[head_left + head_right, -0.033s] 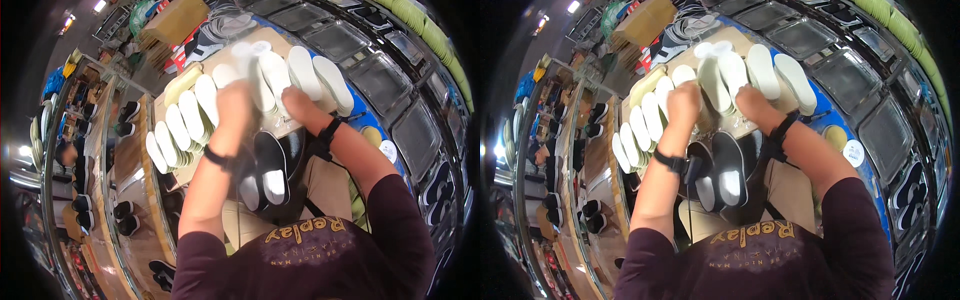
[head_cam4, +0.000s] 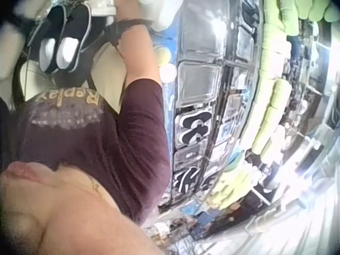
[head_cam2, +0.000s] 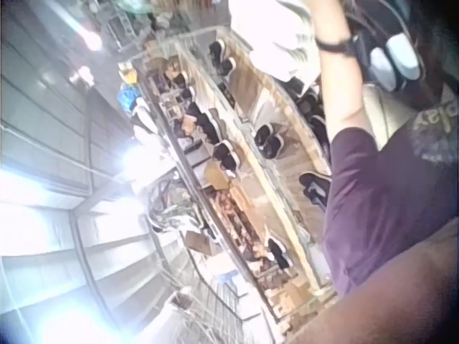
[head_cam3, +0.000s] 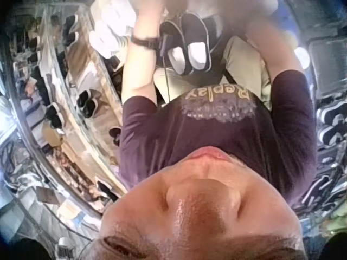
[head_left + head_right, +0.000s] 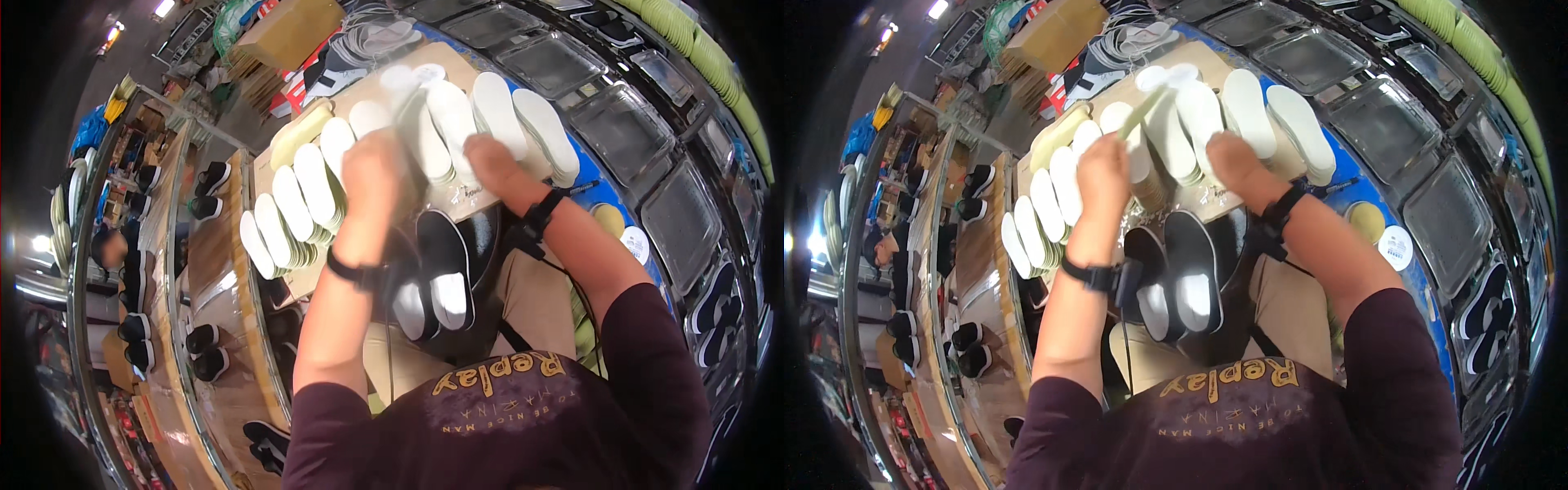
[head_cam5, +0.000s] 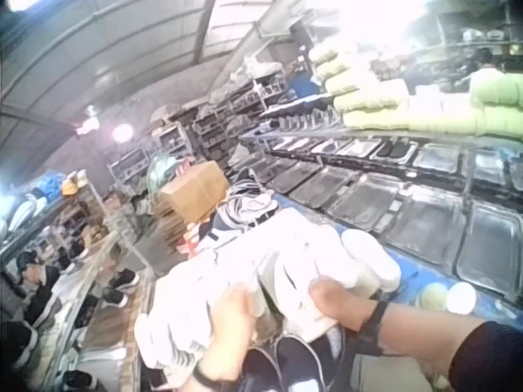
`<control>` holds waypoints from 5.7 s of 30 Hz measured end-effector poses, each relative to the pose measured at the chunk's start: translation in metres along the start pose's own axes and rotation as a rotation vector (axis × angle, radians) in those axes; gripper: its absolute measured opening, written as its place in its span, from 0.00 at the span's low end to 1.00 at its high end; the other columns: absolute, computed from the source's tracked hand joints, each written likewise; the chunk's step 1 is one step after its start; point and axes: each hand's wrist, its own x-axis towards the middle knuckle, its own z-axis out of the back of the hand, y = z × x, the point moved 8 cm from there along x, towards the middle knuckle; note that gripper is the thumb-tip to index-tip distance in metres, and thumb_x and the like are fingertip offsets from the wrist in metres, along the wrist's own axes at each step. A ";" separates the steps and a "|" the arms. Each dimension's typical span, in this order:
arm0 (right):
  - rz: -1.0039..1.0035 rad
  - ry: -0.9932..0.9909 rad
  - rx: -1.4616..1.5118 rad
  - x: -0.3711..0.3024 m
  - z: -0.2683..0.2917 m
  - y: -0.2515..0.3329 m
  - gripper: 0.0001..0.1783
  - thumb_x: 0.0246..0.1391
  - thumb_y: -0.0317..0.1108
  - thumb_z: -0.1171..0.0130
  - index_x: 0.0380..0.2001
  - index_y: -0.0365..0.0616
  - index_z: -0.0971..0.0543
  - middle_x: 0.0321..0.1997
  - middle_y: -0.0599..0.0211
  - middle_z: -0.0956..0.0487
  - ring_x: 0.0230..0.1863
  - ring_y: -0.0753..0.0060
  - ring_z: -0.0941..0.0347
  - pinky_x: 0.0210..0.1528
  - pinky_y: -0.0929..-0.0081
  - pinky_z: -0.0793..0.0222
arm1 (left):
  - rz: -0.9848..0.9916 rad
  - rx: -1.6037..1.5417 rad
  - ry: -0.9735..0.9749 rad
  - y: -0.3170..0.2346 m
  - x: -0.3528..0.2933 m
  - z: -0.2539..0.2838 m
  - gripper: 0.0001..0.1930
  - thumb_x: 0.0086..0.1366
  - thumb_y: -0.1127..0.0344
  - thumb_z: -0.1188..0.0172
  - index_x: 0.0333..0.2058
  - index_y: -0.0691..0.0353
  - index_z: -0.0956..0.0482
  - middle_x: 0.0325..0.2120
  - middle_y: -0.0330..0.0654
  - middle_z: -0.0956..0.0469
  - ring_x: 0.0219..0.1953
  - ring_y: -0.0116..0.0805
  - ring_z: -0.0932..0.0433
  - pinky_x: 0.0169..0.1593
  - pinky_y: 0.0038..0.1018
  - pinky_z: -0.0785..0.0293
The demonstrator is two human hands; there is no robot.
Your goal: The recorder is seen assembling shoe insoles and trimming them with scissors at a factory workstation.
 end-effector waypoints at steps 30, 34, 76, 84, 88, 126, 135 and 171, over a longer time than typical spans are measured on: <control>0.713 0.309 0.264 -0.206 0.120 0.257 0.10 0.42 0.34 0.45 0.30 0.42 0.24 0.32 0.67 0.32 0.39 0.67 0.33 0.35 0.71 0.33 | -0.102 -0.162 0.395 -0.024 -0.291 0.023 0.02 0.47 0.72 0.43 0.23 0.63 0.26 0.25 0.47 0.24 0.29 0.47 0.22 0.32 0.39 0.23; 0.637 0.133 0.243 -0.202 0.117 0.253 0.05 0.41 0.34 0.44 0.18 0.46 0.23 0.30 0.69 0.31 0.36 0.68 0.33 0.29 0.72 0.35 | -0.134 -0.127 0.352 -0.030 -0.280 0.013 0.03 0.48 0.71 0.44 0.24 0.62 0.24 0.24 0.46 0.24 0.29 0.46 0.21 0.31 0.38 0.23; -0.047 0.172 0.471 -0.175 0.113 0.117 0.07 0.51 0.28 0.41 0.34 0.41 0.18 0.32 0.54 0.20 0.35 0.50 0.27 0.38 0.60 0.34 | 0.924 -0.727 0.241 0.126 -0.348 -0.017 0.16 0.60 0.60 0.41 0.22 0.68 0.28 0.18 0.46 0.28 0.22 0.38 0.30 0.27 0.38 0.34; -0.281 0.491 0.305 -0.234 0.091 0.106 0.07 0.48 0.32 0.40 0.32 0.45 0.17 0.30 0.55 0.20 0.33 0.49 0.24 0.36 0.59 0.28 | 0.775 -0.316 -0.376 0.452 -0.310 0.098 0.10 0.59 0.67 0.41 0.24 0.67 0.25 0.16 0.42 0.29 0.21 0.28 0.32 0.26 0.32 0.32; -0.243 0.395 0.318 -0.217 0.096 0.110 0.06 0.48 0.33 0.39 0.31 0.47 0.17 0.28 0.55 0.20 0.31 0.49 0.23 0.36 0.58 0.28 | 1.014 -0.655 -0.494 0.598 -0.327 0.130 0.19 0.65 0.69 0.46 0.53 0.68 0.31 0.31 0.46 0.23 0.30 0.40 0.21 0.38 0.31 0.22; -0.865 -0.196 -0.176 -0.381 0.253 -0.120 0.23 0.38 0.49 0.29 0.22 0.38 0.24 0.26 0.48 0.22 0.29 0.43 0.25 0.32 0.56 0.31 | 0.286 -0.684 0.409 0.031 -0.353 -0.122 0.17 0.54 0.73 0.41 0.45 0.64 0.22 0.46 0.52 0.24 0.50 0.50 0.27 0.58 0.39 0.34; -0.012 0.090 0.484 -0.241 0.157 0.100 0.18 0.40 0.44 0.32 0.29 0.46 0.25 0.31 0.62 0.26 0.31 0.53 0.26 0.31 0.59 0.30 | 0.371 -1.096 0.544 -0.018 -0.341 -0.074 0.23 0.55 0.63 0.32 0.48 0.65 0.25 0.49 0.45 0.26 0.55 0.37 0.31 0.60 0.32 0.38; -1.099 0.816 -0.153 -0.525 0.137 -0.103 0.15 0.37 0.35 0.30 0.31 0.40 0.18 0.37 0.50 0.19 0.43 0.48 0.22 0.46 0.60 0.26 | 0.812 -1.089 0.455 0.021 -0.325 -0.068 0.14 0.67 0.64 0.47 0.41 0.72 0.23 0.29 0.53 0.21 0.37 0.44 0.19 0.40 0.35 0.22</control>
